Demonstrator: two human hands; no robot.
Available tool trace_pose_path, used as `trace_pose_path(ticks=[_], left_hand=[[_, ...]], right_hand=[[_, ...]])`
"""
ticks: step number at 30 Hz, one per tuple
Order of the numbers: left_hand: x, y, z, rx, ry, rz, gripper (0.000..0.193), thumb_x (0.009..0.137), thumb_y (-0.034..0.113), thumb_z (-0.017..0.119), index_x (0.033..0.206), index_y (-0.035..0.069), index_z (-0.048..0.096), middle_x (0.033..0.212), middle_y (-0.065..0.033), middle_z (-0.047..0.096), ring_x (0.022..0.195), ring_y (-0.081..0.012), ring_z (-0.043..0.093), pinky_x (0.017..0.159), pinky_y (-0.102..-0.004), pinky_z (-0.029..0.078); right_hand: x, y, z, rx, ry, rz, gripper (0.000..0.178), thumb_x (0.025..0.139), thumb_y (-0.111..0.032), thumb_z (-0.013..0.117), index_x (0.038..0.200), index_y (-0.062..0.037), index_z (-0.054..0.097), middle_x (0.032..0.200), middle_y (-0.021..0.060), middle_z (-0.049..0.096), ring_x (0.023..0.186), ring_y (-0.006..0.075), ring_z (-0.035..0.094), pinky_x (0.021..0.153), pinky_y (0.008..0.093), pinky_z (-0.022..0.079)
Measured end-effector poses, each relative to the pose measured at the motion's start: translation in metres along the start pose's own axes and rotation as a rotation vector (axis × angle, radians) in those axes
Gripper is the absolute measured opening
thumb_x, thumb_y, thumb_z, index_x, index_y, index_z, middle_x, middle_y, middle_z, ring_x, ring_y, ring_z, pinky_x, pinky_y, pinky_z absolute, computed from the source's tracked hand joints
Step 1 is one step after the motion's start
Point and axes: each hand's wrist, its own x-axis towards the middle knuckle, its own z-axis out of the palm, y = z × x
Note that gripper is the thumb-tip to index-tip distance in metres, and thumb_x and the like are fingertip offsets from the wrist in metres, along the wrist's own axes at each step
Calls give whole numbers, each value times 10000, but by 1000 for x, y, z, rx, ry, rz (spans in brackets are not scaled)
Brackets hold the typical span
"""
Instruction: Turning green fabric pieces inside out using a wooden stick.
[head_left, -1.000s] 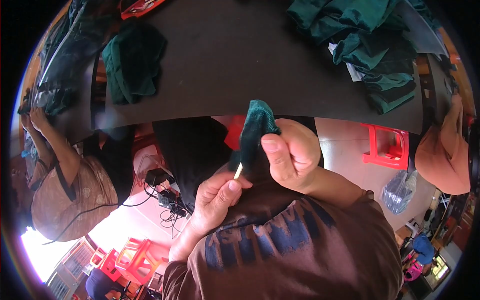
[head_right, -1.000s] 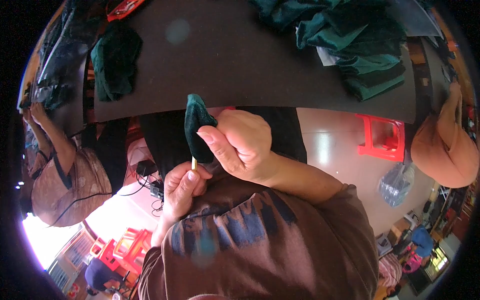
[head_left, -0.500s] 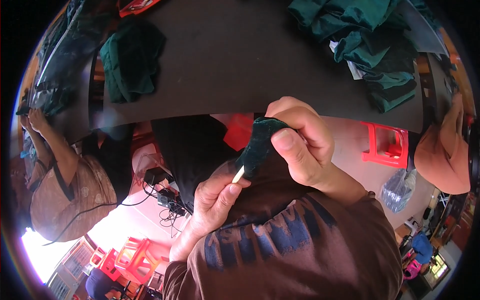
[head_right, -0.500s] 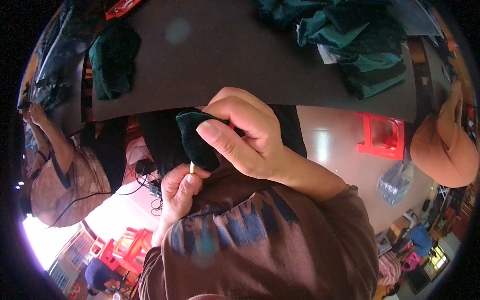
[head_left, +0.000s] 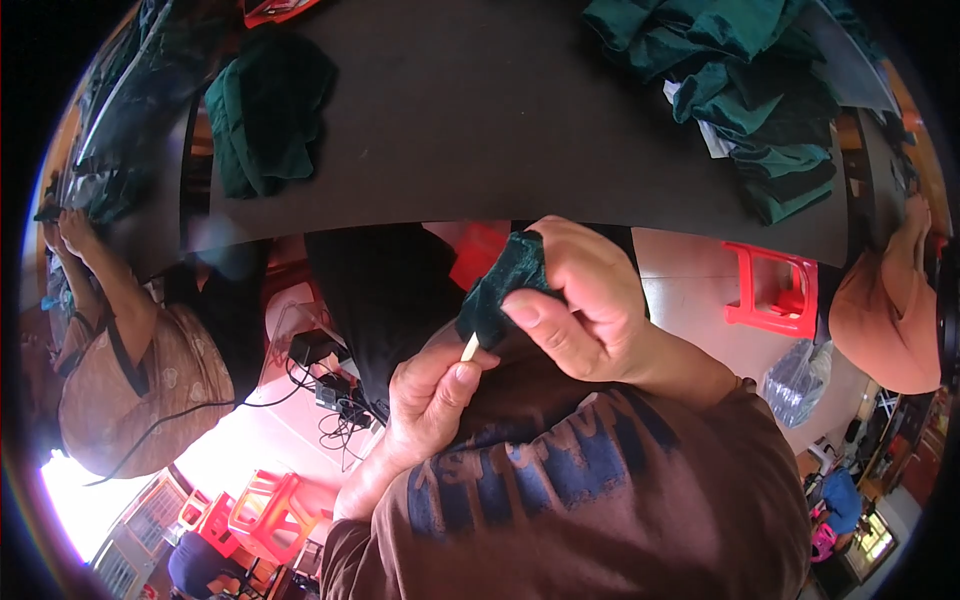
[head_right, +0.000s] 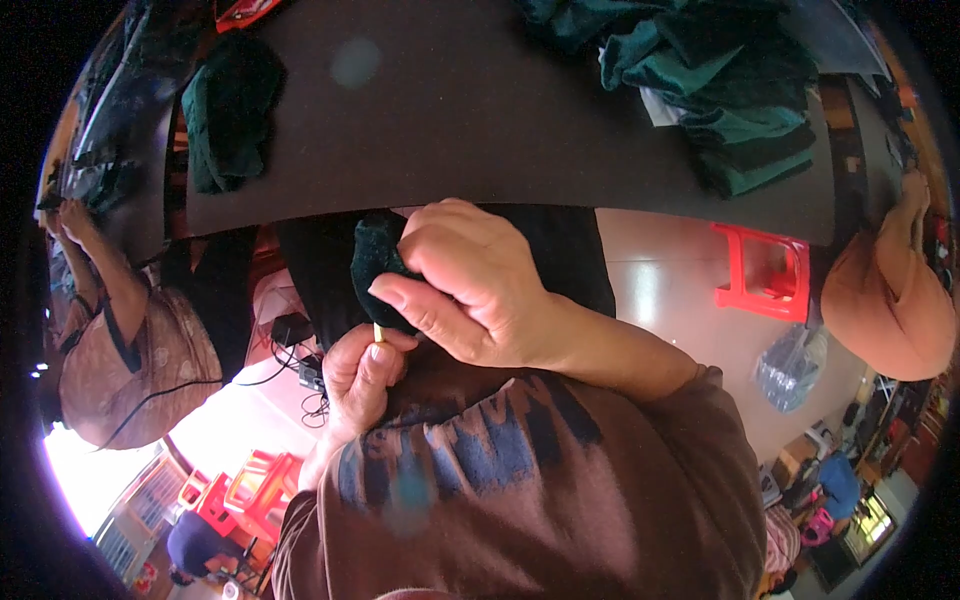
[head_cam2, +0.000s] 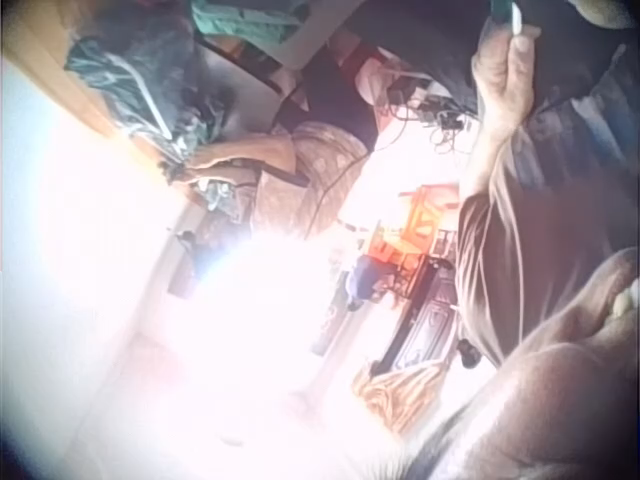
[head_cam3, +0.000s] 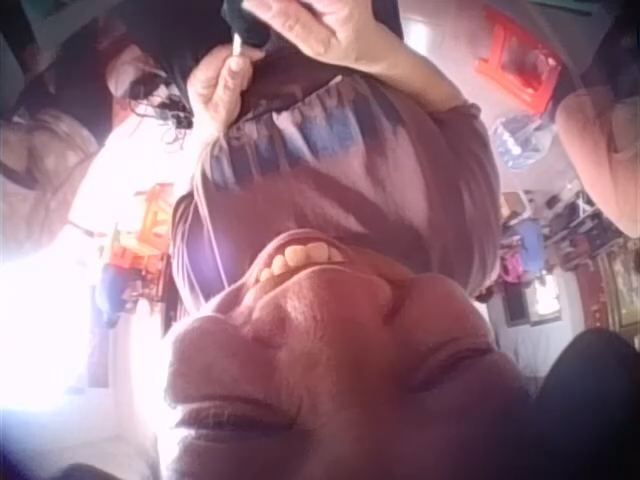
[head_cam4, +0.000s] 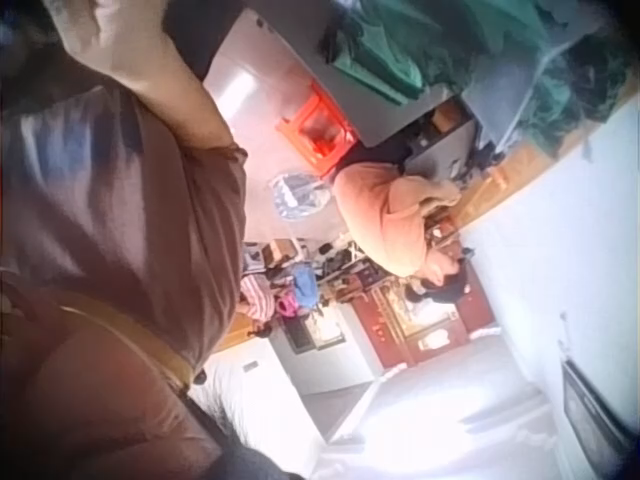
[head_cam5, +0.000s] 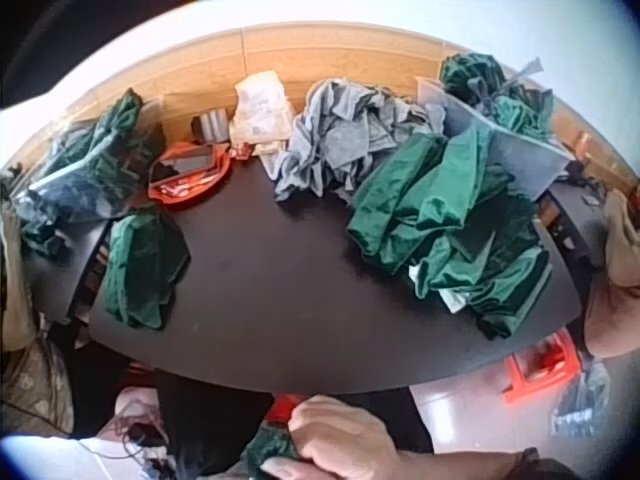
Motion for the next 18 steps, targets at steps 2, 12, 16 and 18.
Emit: trace_pose_path(ticks=[2,12,16,18], left_hand=[[-1,-4,-2,-21,10,34,299,936,258,493,950,-18,607,642,15,499,551,-55,408,528,-201,338],[-5,-11,-2,-97,14,58,222,926,185,515,950,-3,631,699,-7,576,558,-56,458,531,-193,372],[-1,-3,-1,-92,-17,41,223,925,184,518,952,-6,633,704,-10,581,559,-54,454,529,-191,371],[-2,-1,3,-97,33,-9,367,914,332,527,937,-26,605,622,32,451,562,-52,360,542,-204,297]], right_hand=[[-1,2,2,-2,4,-40,191,741,-61,672,681,-19,495,658,106,490,573,267,497,549,346,391],[-3,0,3,26,-52,-29,228,729,-65,683,640,-38,474,620,97,457,542,249,462,520,334,359],[-4,4,-2,33,-18,-43,229,725,-66,685,631,-37,477,616,92,456,536,242,457,513,332,346],[0,3,-7,45,-44,-40,219,730,-74,682,644,-36,485,620,87,462,542,235,463,519,328,351]])
